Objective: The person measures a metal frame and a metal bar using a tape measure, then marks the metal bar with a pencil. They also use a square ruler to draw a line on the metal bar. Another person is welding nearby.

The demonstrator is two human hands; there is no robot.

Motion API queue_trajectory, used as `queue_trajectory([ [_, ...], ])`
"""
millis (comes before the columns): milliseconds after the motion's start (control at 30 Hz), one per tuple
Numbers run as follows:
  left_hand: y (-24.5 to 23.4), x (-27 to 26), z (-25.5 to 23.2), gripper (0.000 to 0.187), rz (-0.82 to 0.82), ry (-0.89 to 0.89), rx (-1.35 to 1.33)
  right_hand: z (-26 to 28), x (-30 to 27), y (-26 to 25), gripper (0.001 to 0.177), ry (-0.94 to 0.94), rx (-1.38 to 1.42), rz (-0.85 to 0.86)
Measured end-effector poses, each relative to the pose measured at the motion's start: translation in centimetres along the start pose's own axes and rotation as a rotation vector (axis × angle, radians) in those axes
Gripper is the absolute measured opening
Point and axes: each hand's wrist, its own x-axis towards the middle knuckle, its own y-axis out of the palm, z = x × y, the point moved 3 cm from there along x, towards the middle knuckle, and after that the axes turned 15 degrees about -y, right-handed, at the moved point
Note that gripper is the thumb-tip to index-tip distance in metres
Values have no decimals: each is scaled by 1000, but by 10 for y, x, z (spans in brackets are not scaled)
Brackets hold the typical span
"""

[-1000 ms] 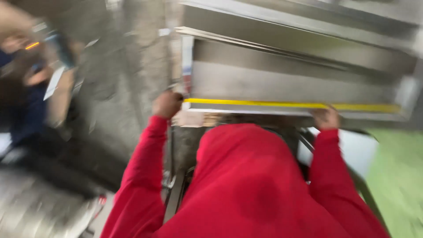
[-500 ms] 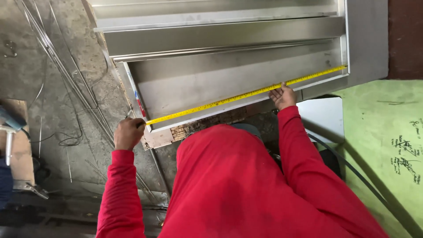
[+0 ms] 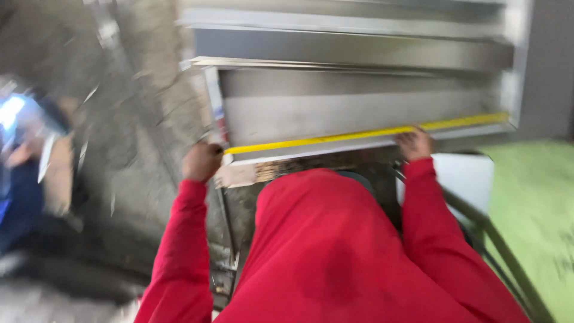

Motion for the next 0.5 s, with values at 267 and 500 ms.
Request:
queue_trajectory([
  [267,-10,-4,-12,30,-55,23,-26,15,-22,13,14,-54,-156,-104],
  [500,-6,-3,-12,28,-80,70,-76,31,-65,38,16,-104,-206,-185],
])
